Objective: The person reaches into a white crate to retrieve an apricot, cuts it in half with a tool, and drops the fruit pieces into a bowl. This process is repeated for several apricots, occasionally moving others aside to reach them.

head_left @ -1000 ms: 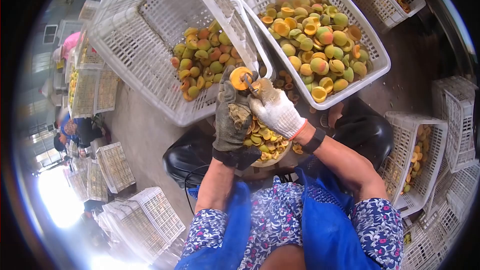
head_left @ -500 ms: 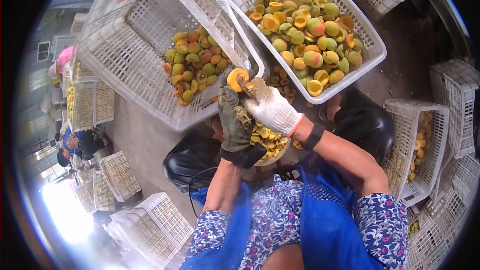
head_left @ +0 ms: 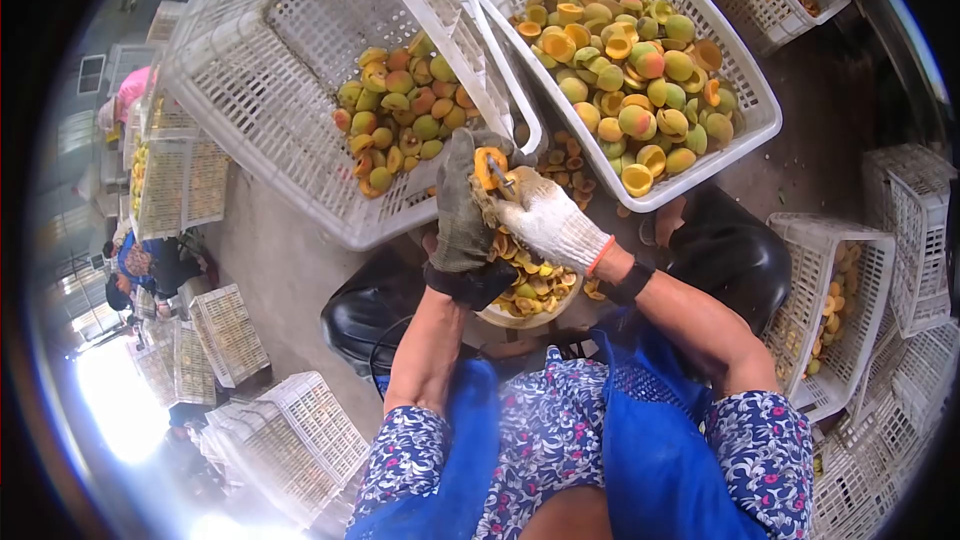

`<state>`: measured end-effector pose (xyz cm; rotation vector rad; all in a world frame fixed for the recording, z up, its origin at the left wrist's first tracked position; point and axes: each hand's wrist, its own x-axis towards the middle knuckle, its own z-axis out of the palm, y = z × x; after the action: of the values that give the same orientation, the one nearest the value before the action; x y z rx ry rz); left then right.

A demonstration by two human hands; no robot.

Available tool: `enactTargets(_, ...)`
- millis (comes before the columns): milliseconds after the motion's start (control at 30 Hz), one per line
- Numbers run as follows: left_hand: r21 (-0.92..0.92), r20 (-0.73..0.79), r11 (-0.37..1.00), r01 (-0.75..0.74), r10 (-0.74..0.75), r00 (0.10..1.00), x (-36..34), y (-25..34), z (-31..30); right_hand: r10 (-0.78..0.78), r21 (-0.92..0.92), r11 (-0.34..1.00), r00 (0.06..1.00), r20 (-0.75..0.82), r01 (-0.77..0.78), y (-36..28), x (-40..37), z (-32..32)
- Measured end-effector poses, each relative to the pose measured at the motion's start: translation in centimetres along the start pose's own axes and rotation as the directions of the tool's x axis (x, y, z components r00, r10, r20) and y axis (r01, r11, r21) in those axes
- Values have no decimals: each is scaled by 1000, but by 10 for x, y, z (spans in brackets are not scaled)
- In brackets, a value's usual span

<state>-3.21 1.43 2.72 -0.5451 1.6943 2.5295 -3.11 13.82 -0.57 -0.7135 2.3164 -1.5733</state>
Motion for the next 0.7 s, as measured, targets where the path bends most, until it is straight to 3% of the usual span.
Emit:
enactTargets(67, 27, -4, 999, -20, 20, 1000, -4, -5, -2, 112, 195, 974, 994, 19, -113, 2, -2, 4)
enactTargets(100, 3, -33, 1000, -8, 8, 999, -4, -8, -3, 116, 200, 973, 993, 29, -119, -2, -3, 2)
enactTargets(167, -20, -59, 1000, 5, -6, 998, -4, -10, -5, 107, 42, 992, 980, 165, -116, -11, -3, -10)
enactTargets(233, -47, -23, 998, -34, 33, 999, -9, -13, -4, 111, 25, 993, 974, 196, -118, -7, -5, -11)
enactTargets(267, -49, -31, 998, -32, 30, 999, -10, -13, -6, -69, -187, 976, 975, 212, 110, 0, -7, -9)
enactTargets(300, -116, -11, 993, 36, -38, 999, -9, -14, -8, -241, -380, 864, 934, 264, 331, 3, -6, -9)
enactTargets(367, -188, 6, 977, 101, -101, 995, -5, -18, -13, -320, -398, 828, 915, 245, 396, 4, -9, -6)
enactTargets(400, 39, 80, 999, -33, 29, 996, -3, -21, -17, -92, -217, 967, 976, 198, 136, -3, -9, -6)
enactTargets(433, 253, 182, 951, -179, 135, 974, -2, -23, -20, 152, -20, 988, 969, 196, -151, -7, -10, -6)
enactTargets(467, 252, 181, 952, -175, 132, 975, -1, -25, -23, 155, -20, 988, 968, 198, -155, -5, -11, -4)
enactTargets(533, -33, 135, 994, 101, -96, 986, 2, -25, -25, 89, 26, 995, 978, 190, -96, -2, -8, -5)
enactTargets(567, -38, 125, 995, 97, -91, 988, -1, -24, -26, 84, 26, 995, 976, 201, -91, -2, -8, -11)
enactTargets(600, 72, 221, 996, 47, -62, 973, -1, -20, -27, 273, 212, 898, 865, 421, -386, -13, -3, -26)
enactTargets(633, 182, 315, 983, -18, -41, 948, -1, -11, -25, 362, 301, 687, 671, 648, -661, -18, 3, -35)
enactTargets(667, -199, 216, 949, 246, -202, 955, -12, -10, -13, 338, 464, 500, 658, 673, -731, -20, -3, -27)
enactTargets(700, -281, 197, 919, 276, -226, 954, -19, -1, -8, 222, 651, 485, 802, 554, -584, -24, -6, -21)
